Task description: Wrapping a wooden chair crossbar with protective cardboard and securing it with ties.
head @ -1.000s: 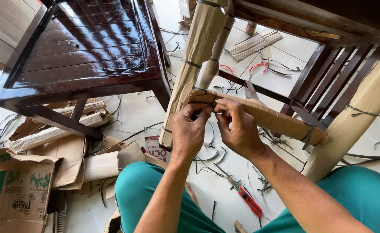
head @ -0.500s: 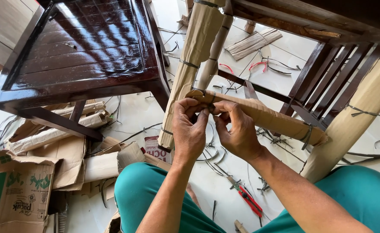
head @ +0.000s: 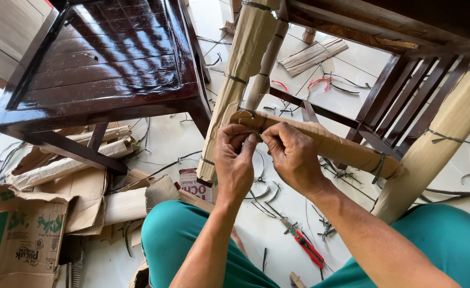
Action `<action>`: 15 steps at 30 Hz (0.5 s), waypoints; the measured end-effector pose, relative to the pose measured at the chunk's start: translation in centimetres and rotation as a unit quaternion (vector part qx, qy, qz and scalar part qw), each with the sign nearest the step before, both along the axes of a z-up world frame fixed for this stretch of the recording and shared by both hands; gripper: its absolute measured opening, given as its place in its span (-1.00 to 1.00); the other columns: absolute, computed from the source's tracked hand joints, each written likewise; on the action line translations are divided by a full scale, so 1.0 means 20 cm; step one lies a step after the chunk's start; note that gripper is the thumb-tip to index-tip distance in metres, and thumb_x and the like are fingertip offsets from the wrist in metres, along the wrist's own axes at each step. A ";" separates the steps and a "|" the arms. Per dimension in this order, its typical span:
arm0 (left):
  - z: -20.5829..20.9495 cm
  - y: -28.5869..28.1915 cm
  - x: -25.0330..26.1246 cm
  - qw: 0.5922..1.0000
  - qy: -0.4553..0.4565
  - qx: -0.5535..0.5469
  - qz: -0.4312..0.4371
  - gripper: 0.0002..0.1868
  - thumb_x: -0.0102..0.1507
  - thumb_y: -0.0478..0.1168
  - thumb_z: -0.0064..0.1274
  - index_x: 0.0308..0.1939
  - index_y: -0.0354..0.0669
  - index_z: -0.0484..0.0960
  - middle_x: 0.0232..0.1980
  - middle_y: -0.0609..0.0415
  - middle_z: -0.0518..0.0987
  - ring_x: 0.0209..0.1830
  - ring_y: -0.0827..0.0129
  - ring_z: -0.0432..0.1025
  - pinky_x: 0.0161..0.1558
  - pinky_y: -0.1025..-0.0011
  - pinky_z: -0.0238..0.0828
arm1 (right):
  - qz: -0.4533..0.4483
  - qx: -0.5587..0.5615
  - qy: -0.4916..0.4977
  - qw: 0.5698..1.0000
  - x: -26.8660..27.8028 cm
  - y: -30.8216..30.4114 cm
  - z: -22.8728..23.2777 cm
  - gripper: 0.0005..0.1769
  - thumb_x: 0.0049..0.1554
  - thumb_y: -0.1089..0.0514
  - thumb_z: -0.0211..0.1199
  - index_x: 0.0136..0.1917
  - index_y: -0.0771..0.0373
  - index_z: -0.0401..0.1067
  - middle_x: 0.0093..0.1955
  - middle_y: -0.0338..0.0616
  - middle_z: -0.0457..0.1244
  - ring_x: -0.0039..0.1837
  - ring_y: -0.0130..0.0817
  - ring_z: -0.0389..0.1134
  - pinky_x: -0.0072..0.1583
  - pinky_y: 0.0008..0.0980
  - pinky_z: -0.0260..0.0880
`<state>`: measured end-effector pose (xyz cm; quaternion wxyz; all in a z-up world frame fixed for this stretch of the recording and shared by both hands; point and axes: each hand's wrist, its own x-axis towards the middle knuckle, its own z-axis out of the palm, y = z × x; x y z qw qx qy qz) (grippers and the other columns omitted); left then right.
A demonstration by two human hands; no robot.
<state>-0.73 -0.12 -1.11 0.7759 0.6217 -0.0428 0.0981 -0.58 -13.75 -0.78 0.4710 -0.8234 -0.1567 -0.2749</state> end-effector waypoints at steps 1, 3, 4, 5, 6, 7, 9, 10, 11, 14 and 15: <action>0.00 -0.01 -0.01 1.000 -0.001 0.000 -0.001 -0.75 0.36 -0.29 0.09 0.07 -0.21 0.42 -0.14 -0.15 0.71 -0.10 0.47 0.51 -0.04 0.41 0.51 | -0.001 0.000 -0.001 1.000 0.01 0.00 0.00 -0.94 0.24 0.25 0.31 -0.10 0.24 0.54 -0.37 -0.12 0.32 -0.28 -0.26 0.46 -0.26 -0.36 0.53; 0.01 -0.02 -0.03 0.993 -0.032 0.081 0.079 -0.79 0.34 -0.40 0.07 0.03 -0.20 0.46 -0.20 -0.13 0.73 -0.17 0.34 0.61 -0.09 0.37 0.57 | -0.026 -0.033 -0.016 0.999 0.01 0.00 0.00 -0.88 0.28 0.19 0.28 -0.14 0.18 0.50 -0.40 -0.13 0.30 -0.28 -0.23 0.45 -0.21 -0.31 0.52; 0.00 -0.02 -0.04 0.993 -0.031 0.081 0.080 -0.79 0.34 -0.40 0.07 0.03 -0.20 0.46 -0.20 -0.13 0.73 -0.17 0.34 0.61 -0.09 0.37 0.57 | -0.025 -0.033 -0.015 0.999 0.03 -0.02 -0.02 -0.88 0.28 0.19 0.28 -0.14 0.18 0.50 -0.40 -0.13 0.30 -0.28 -0.23 0.45 -0.21 -0.31 0.52; 0.00 -0.03 -0.05 0.988 -0.029 0.113 0.105 -0.80 0.34 -0.40 0.07 0.02 -0.18 0.46 -0.22 -0.10 0.74 -0.18 0.34 0.63 -0.12 0.37 0.57 | -0.048 -0.079 -0.036 0.995 0.06 -0.04 -0.03 -0.87 0.30 0.16 0.26 -0.11 0.16 0.50 -0.38 -0.10 0.31 -0.27 -0.17 0.45 -0.18 -0.26 0.52; -0.01 -0.03 -0.05 0.980 -0.028 0.146 0.129 -0.81 0.33 -0.40 0.06 0.00 -0.16 0.47 -0.25 -0.06 0.75 -0.19 0.34 0.65 -0.15 0.38 0.57 | -0.071 -0.124 -0.056 0.988 0.08 -0.05 -0.04 -0.86 0.33 0.13 0.24 -0.09 0.14 0.50 -0.35 -0.08 0.32 -0.27 -0.11 0.44 -0.14 -0.21 0.52; -0.02 -0.02 -0.06 0.980 -0.027 0.147 0.128 -0.81 0.33 -0.40 0.06 0.00 -0.16 0.47 -0.25 -0.06 0.75 -0.19 0.34 0.65 -0.15 0.38 0.57 | -0.071 -0.123 -0.056 0.988 0.12 -0.07 -0.05 -0.86 0.33 0.13 0.24 -0.09 0.14 0.50 -0.35 -0.08 0.32 -0.27 -0.11 0.44 -0.14 -0.21 0.52; -0.05 -0.02 -0.06 0.970 -0.009 0.202 0.139 -0.80 0.31 -0.45 0.04 -0.03 -0.12 0.51 -0.34 0.00 0.73 -0.29 0.29 0.63 -0.23 0.31 0.59 | -0.108 -0.209 -0.092 0.968 0.20 -0.09 -0.08 -0.91 0.31 0.16 0.23 -0.08 0.13 0.46 -0.31 -0.05 0.30 -0.18 0.03 0.44 -0.14 -0.04 0.52; -0.05 -0.02 -0.06 0.970 -0.009 0.201 0.139 -0.80 0.31 -0.45 0.04 -0.03 -0.12 0.51 -0.34 0.00 0.73 -0.29 0.29 0.63 -0.23 0.31 0.59 | -0.109 -0.209 -0.093 0.967 0.20 -0.10 -0.05 -0.91 0.31 0.16 0.23 -0.08 0.13 0.46 -0.31 -0.05 0.30 -0.18 0.03 0.44 -0.14 -0.04 0.52; -0.05 -0.02 -0.07 0.965 -0.005 0.232 0.123 -0.79 0.30 -0.46 0.03 -0.05 -0.10 0.58 -0.36 0.00 0.73 -0.29 0.25 0.64 -0.25 0.29 0.58 | -0.100 -0.217 -0.084 0.967 0.20 -0.11 -0.02 -0.92 0.33 0.17 0.21 -0.05 0.13 0.46 -0.27 -0.03 0.32 -0.18 0.00 0.45 -0.11 -0.07 0.54; -0.03 -0.01 -0.08 0.953 -0.010 0.284 0.104 -0.78 0.29 -0.42 0.03 -0.05 -0.07 0.66 -0.39 0.00 0.71 -0.32 0.15 0.64 -0.27 0.23 0.56 | -0.086 -0.209 -0.064 0.972 0.19 -0.11 0.04 -0.91 0.36 0.17 0.17 -0.01 0.14 0.45 -0.22 -0.01 0.33 -0.14 0.00 0.47 -0.09 -0.06 0.55; -0.02 -0.01 -0.09 0.947 -0.019 0.305 0.102 -0.78 0.29 -0.37 0.04 -0.03 -0.05 0.68 -0.40 0.01 0.69 -0.35 0.09 0.63 -0.28 0.18 0.55 | -0.081 -0.193 -0.052 0.977 0.19 -0.11 0.04 -0.89 0.36 0.15 0.14 -0.01 0.16 0.43 -0.21 -0.01 0.33 -0.11 0.05 0.47 -0.09 -0.01 0.54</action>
